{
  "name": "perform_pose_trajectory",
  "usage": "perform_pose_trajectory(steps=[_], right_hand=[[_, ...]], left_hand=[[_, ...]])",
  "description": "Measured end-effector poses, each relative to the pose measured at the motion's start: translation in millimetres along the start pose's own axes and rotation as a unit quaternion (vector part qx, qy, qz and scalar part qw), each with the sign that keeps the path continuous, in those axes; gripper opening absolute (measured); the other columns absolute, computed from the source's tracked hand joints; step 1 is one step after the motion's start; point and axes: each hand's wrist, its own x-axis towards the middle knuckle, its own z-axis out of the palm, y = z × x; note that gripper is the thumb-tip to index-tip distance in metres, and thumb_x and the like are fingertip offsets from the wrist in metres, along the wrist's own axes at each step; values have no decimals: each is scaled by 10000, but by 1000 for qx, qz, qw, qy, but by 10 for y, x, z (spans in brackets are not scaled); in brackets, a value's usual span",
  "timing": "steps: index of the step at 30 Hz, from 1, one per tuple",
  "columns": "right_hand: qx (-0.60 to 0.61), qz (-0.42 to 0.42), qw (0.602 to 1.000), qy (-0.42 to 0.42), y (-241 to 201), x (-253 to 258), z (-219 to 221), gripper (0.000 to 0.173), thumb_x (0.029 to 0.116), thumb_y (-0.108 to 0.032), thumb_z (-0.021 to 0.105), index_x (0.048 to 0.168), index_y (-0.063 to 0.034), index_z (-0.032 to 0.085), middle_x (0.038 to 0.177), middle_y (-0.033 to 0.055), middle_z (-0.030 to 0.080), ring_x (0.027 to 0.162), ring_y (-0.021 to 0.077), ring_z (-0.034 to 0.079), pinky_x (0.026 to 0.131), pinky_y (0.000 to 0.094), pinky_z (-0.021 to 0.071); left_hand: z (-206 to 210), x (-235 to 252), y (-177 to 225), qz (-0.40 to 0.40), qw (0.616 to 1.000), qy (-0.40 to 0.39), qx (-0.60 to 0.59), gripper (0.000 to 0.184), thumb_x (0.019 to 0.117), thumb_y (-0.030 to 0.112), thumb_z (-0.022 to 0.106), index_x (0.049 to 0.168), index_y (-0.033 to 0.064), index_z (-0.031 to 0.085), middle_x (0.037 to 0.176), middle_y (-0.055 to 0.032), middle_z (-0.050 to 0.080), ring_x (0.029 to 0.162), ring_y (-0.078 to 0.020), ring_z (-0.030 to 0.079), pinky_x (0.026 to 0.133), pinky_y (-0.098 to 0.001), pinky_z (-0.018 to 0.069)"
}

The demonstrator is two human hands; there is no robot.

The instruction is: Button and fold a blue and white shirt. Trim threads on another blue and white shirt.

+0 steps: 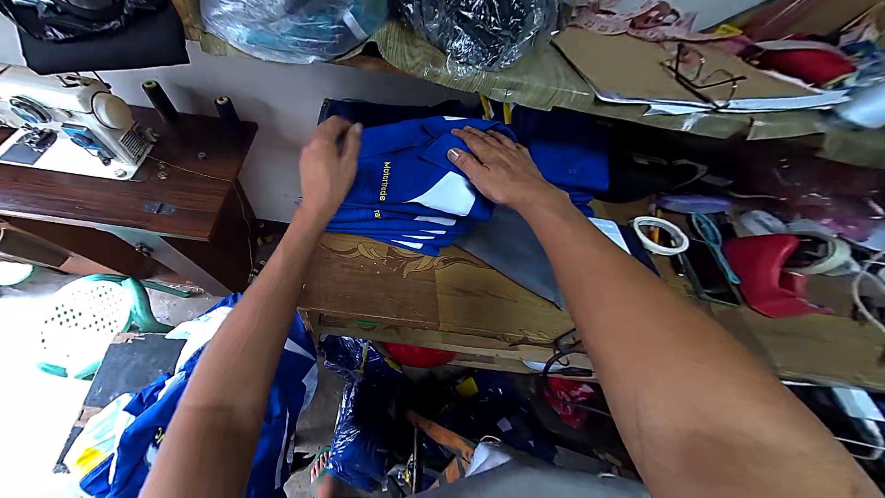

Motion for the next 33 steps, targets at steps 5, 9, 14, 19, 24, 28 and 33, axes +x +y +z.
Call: perform_pose_trajectory(steps=[5,9,14,19,24,28,33], right_hand=[[-17,-17,1000,8,-119,-19,-97,742,1034,-677,249,1585,-208,414,1637,88,401,1517,362,343,1161,691,247],[-37,-49,998,19,-185,-34,-200,738,1026,-673,292,1588,-208,398,1627,116,407,1478,381,401,1123,705,290],[-48,-38,998,-4,-166,-23,-214,709,1047,-645,262,1577,-202,423,1634,112,399,1493,362,387,1146,688,279],[-36,-33,999,-10,-100,12,-168,702,1051,-634,249,1573,-203,434,1626,106,416,1495,370,384,1139,699,282],[-28,-27,999,-15,-95,18,-151,691,1059,-618,249,1575,-196,430,1624,99,421,1502,371,372,1149,712,263],[-28,-24,999,-26,-90,18,-156,710,1052,-637,232,1586,-204,411,1636,92,403,1515,357,351,1155,708,253],[-40,-37,999,-6,-128,4,-137,704,1052,-628,247,1571,-191,431,1622,105,422,1498,374,377,1134,713,278]], left_hand=[[83,-983,-246,-186,967,-7,-177,278,1067,179,534,1242,-22,611,950,-122,738,684,-168,713,626,-339,616],[332,-1178,-222,-202,930,51,-302,354,1075,221,551,1402,92,513,935,-74,734,594,-103,666,528,-228,551],[510,-979,-97,-261,857,131,-424,413,1038,68,586,1425,-3,461,840,-123,736,501,-95,620,433,-199,484],[563,-911,-108,-243,894,101,-362,409,989,55,662,1359,-21,505,809,-102,740,490,-92,611,431,-209,481],[602,-860,-157,-197,933,105,-281,194,989,79,670,1156,-7,624,795,-83,750,513,-104,639,467,-246,521],[602,-872,-158,-206,937,103,-261,108,1015,93,638,1054,3,681,840,-75,762,566,-102,673,520,-253,559],[387,-1115,-186,-189,933,65,-299,134,1058,113,560,1078,4,634,875,-77,749,660,-114,703,597,-251,578]])
